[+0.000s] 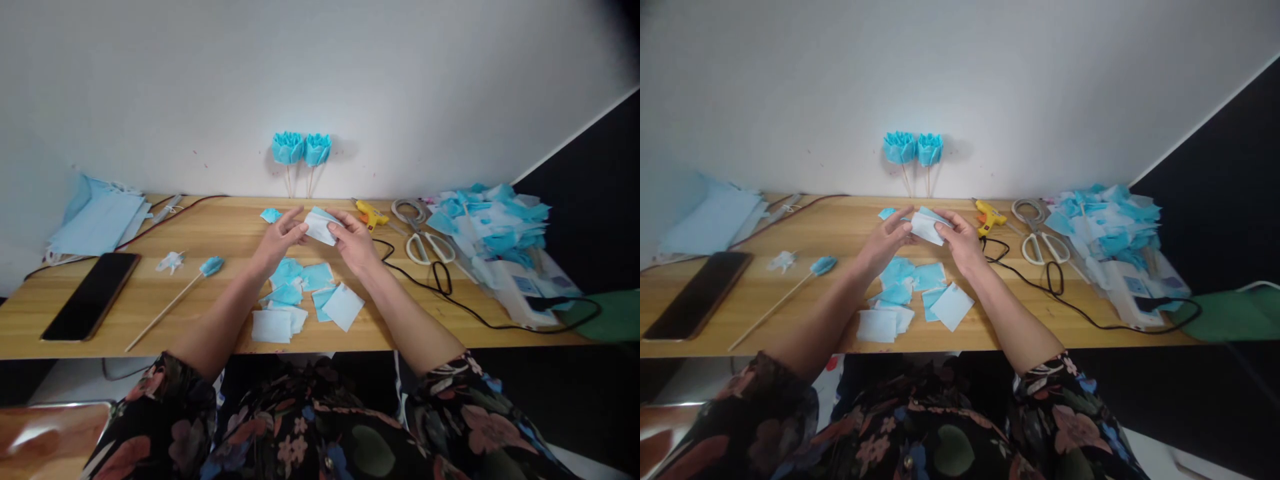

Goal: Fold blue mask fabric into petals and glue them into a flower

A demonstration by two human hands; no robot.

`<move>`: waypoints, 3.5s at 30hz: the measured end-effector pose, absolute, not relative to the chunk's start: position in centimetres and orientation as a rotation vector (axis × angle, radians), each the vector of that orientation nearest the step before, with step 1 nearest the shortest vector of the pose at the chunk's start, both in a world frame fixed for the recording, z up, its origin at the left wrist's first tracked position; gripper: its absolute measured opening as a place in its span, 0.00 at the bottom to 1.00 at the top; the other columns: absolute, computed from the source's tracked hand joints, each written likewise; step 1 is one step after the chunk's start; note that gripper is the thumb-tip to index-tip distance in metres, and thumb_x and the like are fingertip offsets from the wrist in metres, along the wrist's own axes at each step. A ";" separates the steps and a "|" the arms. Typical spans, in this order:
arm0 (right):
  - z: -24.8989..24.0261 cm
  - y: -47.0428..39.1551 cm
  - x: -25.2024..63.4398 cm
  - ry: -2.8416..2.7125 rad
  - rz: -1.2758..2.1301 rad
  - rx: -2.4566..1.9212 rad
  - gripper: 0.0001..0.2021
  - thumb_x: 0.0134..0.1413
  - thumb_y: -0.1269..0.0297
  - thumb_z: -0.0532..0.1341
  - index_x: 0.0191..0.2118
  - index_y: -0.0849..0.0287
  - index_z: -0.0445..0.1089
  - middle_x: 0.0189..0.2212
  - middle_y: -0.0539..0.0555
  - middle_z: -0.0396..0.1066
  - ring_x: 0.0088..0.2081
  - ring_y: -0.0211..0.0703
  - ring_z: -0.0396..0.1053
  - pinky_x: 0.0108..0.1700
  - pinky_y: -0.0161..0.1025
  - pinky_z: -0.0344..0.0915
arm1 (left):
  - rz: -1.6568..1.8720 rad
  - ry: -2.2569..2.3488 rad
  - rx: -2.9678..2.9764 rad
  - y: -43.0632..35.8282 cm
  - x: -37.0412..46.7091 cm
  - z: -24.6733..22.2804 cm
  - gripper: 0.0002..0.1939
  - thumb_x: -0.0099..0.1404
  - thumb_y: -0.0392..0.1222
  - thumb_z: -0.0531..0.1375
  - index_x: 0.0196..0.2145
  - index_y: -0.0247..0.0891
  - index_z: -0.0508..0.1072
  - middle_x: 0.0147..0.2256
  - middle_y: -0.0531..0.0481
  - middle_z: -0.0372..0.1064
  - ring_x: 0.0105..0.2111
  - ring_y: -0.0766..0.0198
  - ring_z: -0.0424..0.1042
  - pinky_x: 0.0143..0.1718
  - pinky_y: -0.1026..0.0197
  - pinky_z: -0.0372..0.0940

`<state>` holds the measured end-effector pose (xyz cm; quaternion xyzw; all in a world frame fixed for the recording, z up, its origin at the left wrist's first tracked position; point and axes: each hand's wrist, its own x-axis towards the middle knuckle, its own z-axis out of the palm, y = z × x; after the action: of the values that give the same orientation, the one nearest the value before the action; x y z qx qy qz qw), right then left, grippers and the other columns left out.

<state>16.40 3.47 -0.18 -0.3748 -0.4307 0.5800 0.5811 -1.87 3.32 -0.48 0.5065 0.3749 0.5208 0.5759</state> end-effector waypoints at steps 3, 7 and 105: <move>-0.1 3.4 16.2 -0.961 1.352 -0.823 0.21 0.36 0.57 0.76 0.41 0.51 0.78 0.41 0.49 0.79 0.43 0.44 0.73 0.47 0.41 0.70 | 1.128 0.874 1.165 3.1 -1.7 -0.3 0.38 0.52 0.57 0.73 0.56 0.35 0.72 0.32 0.50 0.75 0.31 0.64 0.73 0.37 0.60 0.67; -0.2 3.2 16.0 -0.945 1.393 -0.787 0.21 0.36 0.58 0.77 0.41 0.49 0.78 0.41 0.48 0.79 0.43 0.43 0.73 0.46 0.40 0.70 | 1.096 0.876 1.206 2.9 -1.6 -0.3 0.23 0.53 0.57 0.73 0.33 0.34 0.76 0.27 0.50 0.74 0.28 0.67 0.71 0.35 0.62 0.67; -1.2 3.9 16.8 -1.257 1.474 -0.866 0.30 0.39 0.54 0.77 0.51 0.52 0.76 0.43 0.51 0.78 0.46 0.44 0.73 0.52 0.42 0.68 | 1.206 0.945 1.283 3.5 -1.6 -0.5 0.18 0.59 0.54 0.66 0.29 0.34 0.73 0.29 0.52 0.70 0.30 0.65 0.73 0.36 0.60 0.74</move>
<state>16.84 3.93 -1.18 -0.3562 -0.5171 0.6064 0.4878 -1.56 3.54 -0.54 0.5398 0.3975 0.5078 0.5410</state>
